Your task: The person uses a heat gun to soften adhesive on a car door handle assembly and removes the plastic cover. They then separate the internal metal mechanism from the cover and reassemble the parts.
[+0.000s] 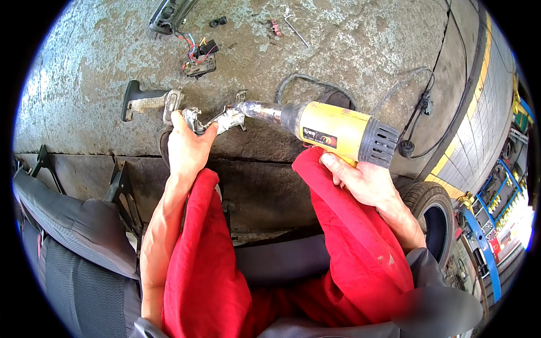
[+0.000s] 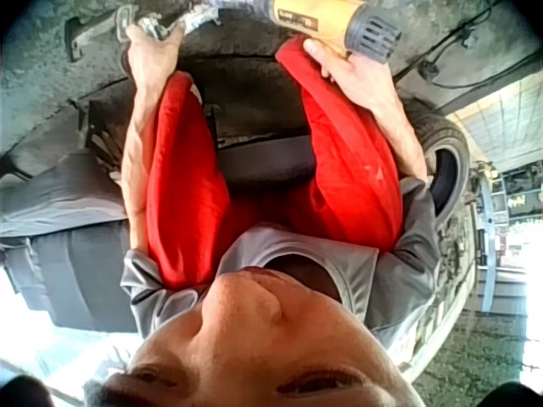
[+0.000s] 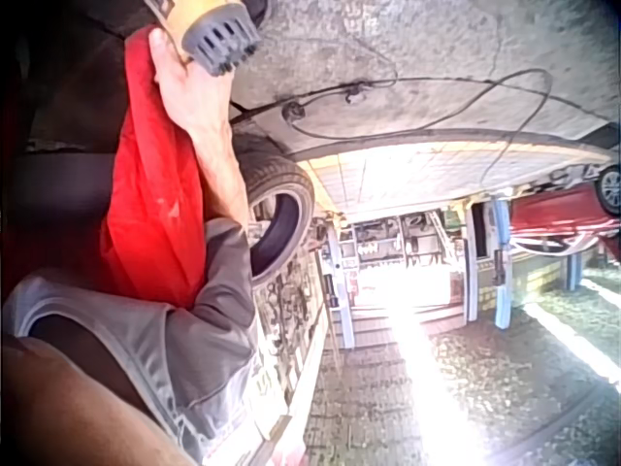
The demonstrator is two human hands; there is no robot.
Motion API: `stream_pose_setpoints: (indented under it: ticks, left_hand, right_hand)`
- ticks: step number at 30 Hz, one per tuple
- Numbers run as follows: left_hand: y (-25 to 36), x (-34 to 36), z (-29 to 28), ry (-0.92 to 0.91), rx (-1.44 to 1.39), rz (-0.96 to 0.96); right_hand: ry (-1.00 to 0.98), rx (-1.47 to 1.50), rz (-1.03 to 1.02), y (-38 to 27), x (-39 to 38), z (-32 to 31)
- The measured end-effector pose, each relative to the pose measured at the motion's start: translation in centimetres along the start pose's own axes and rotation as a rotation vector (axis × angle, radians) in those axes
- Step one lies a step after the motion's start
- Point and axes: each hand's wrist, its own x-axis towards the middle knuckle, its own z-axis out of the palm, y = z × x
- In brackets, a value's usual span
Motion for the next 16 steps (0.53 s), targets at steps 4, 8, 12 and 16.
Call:
stream_pose_setpoints:
  ticks: [4, 8, 12, 16]
  left_hand:
    - [0.03, 0.06, -0.08, -0.006, -0.003, -0.008]
    - [0.00, 0.01, -0.06, -0.002, -0.037, 0.002]
    - [-0.10, 0.06, 0.01, 0.005, -0.012, 0.009]
    - [-0.11, 0.12, -0.02, -0.001, 0.000, 0.001]
  right_hand:
    - [-0.017, 0.010, 0.070, -0.43, 0.05, -0.08]
    - [-0.032, -0.007, 0.086, -0.39, 0.07, -0.26]
    - [-0.024, -0.090, -0.050, 0.01, 0.00, -0.66]
    - [-0.038, -0.059, -0.005, 0.11, -0.20, -0.91]
